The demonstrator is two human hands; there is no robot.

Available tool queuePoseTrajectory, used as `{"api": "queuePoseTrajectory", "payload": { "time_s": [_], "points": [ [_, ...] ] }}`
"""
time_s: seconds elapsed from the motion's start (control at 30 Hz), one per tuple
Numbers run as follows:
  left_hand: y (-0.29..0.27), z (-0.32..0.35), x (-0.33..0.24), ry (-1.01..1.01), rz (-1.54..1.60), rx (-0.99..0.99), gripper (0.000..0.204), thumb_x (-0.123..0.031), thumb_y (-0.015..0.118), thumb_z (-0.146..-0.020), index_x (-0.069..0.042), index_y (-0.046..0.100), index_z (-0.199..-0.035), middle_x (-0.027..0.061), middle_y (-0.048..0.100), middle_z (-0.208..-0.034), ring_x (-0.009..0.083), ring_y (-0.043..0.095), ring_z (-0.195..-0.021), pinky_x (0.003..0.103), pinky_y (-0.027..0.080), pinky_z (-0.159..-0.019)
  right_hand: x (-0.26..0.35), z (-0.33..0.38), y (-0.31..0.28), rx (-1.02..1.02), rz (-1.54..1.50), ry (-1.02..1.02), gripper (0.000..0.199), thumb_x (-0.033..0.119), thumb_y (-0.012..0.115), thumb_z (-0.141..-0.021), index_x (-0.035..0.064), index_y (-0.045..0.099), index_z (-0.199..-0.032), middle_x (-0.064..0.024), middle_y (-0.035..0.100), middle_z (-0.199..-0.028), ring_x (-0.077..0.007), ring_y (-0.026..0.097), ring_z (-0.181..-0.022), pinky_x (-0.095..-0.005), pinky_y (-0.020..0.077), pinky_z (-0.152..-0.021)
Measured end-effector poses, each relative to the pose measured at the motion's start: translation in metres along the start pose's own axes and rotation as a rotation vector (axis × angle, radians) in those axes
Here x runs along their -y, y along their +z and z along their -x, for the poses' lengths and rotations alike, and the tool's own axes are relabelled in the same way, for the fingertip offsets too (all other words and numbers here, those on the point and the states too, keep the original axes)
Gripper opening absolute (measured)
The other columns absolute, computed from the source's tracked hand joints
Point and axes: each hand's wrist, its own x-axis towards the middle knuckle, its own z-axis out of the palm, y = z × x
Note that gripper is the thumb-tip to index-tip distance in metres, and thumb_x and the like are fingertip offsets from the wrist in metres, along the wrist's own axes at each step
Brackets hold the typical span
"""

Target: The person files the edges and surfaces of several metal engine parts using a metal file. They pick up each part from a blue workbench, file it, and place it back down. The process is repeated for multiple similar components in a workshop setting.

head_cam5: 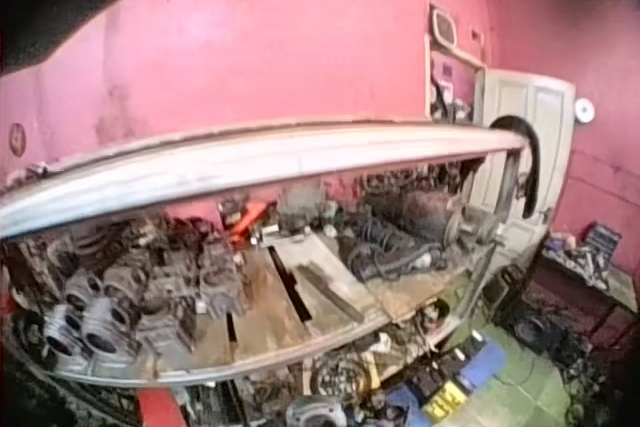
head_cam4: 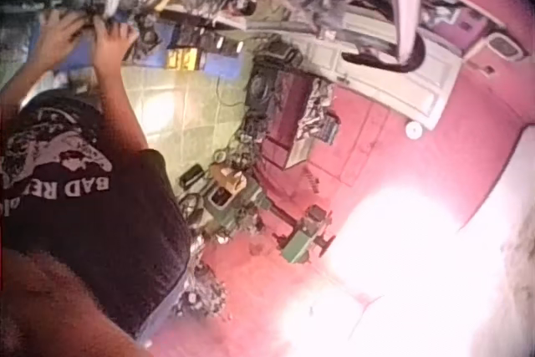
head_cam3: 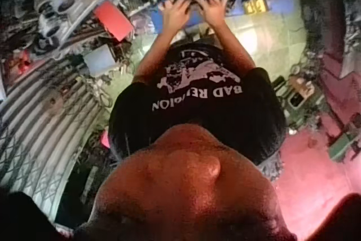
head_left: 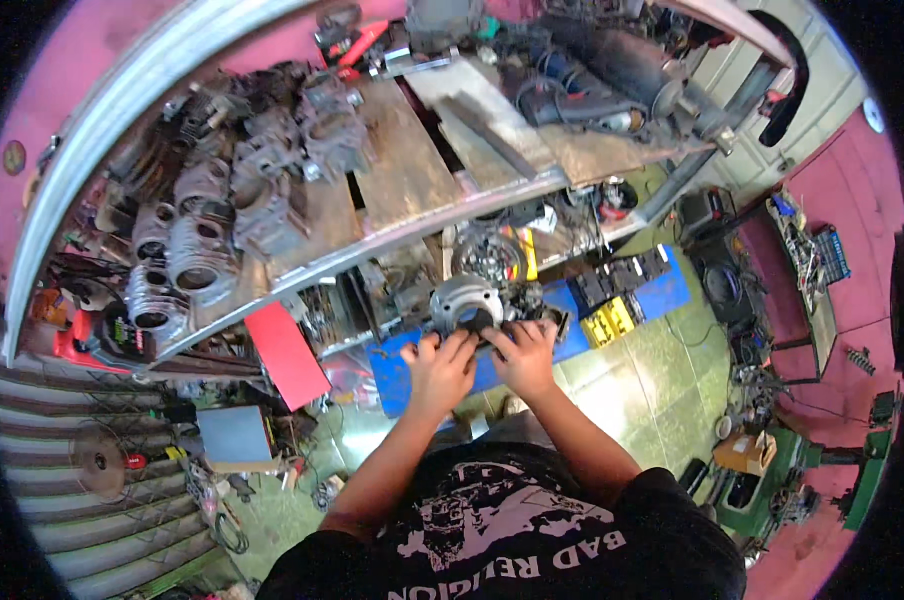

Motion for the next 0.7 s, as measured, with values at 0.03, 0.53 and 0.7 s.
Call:
{"api": "queuePoseTrajectory", "payload": {
  "time_s": [0.03, 0.53, 0.7],
  "points": [
    [-0.023, -0.026, 0.005, 0.027, -0.018, -0.025, 0.043, -0.026, 0.082, -0.073, -0.023, 0.077, -0.115, -0.0086, 0.069, -0.126, 0.0262, 0.054, -0.108, 0.051, 0.034, -0.095, 0.007, -0.029, -0.014, -0.016, 0.019, -0.014, 0.045, 0.017, 0.081, -0.068, 0.0244, 0.075, -0.112, -0.0032, 0.072, -0.096, -0.0245, 0.064, -0.096, -0.0518, 0.0395, -0.095],
    [-0.092, -0.230, 0.059, -0.296, -0.085, -0.048, 0.055, -0.034, 0.085, -0.071, -0.017, 0.076, -0.123, -0.0023, 0.070, -0.128, 0.0296, 0.055, -0.118, 0.054, 0.037, -0.096, -0.023, -0.315, -0.024, 0.414, 0.198, -0.287, 0.064, 0.028, 0.082, -0.079, 0.0381, 0.066, -0.140, -0.0054, 0.077, -0.099, -0.0270, 0.067, -0.106, -0.0494, 0.0373, -0.091],
    [-0.081, -0.230, 0.053, -0.316, -0.157, -0.087, 0.066, -0.044, 0.090, -0.072, -0.019, 0.073, -0.131, -0.0031, 0.069, -0.132, 0.0302, 0.054, -0.122, 0.058, 0.038, -0.097, -0.070, -0.287, 0.006, 0.105, 0.302, -0.120, 0.070, 0.037, 0.080, -0.084, 0.0283, 0.058, -0.149, -0.0092, 0.074, -0.121, -0.0296, 0.060, -0.118, -0.0512, 0.0380, -0.095]
  ]
}}
